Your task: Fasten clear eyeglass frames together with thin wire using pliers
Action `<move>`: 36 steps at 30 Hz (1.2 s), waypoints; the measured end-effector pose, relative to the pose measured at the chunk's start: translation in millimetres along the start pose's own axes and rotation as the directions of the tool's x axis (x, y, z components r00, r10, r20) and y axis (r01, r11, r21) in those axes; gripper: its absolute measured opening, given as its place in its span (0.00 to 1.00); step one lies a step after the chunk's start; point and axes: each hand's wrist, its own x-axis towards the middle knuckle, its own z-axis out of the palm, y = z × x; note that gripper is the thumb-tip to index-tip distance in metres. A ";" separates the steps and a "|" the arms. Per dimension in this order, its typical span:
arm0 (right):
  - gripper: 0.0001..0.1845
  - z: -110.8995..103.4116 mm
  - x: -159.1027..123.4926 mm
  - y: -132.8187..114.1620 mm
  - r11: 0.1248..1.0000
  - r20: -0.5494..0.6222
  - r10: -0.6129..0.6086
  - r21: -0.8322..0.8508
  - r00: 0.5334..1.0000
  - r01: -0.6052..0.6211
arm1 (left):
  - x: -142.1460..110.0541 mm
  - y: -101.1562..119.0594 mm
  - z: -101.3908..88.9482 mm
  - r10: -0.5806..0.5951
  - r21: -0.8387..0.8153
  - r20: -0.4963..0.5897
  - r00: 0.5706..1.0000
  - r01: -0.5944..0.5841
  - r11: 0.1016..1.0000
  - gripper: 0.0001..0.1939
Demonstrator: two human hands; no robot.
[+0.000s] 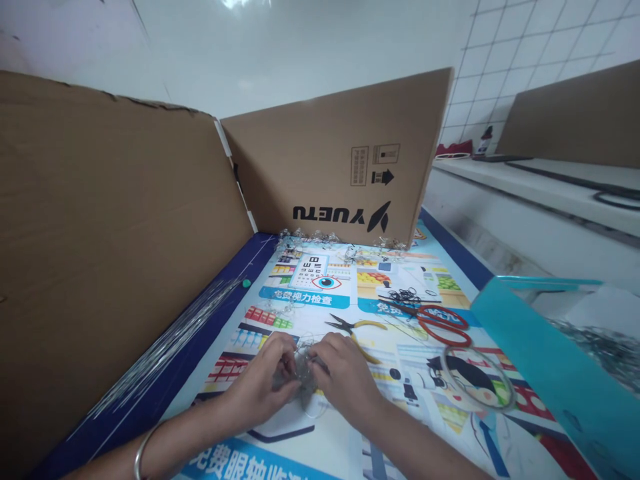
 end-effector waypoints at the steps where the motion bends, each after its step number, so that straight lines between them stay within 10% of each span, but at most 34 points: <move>1: 0.06 0.1 -1.0 0.6 1.000 -0.005 -0.005 -0.003 1.000 0.005 | 0.0 0.2 0.0 0.000 0.002 -0.003 1.000 0.000 1.000 0.17; 36: 0.07 -7.2 -4.9 -3.4 0.999 -0.002 0.017 0.037 1.000 -0.017 | -1.8 0.5 -5.2 -0.021 0.048 -0.076 0.997 0.025 0.999 0.09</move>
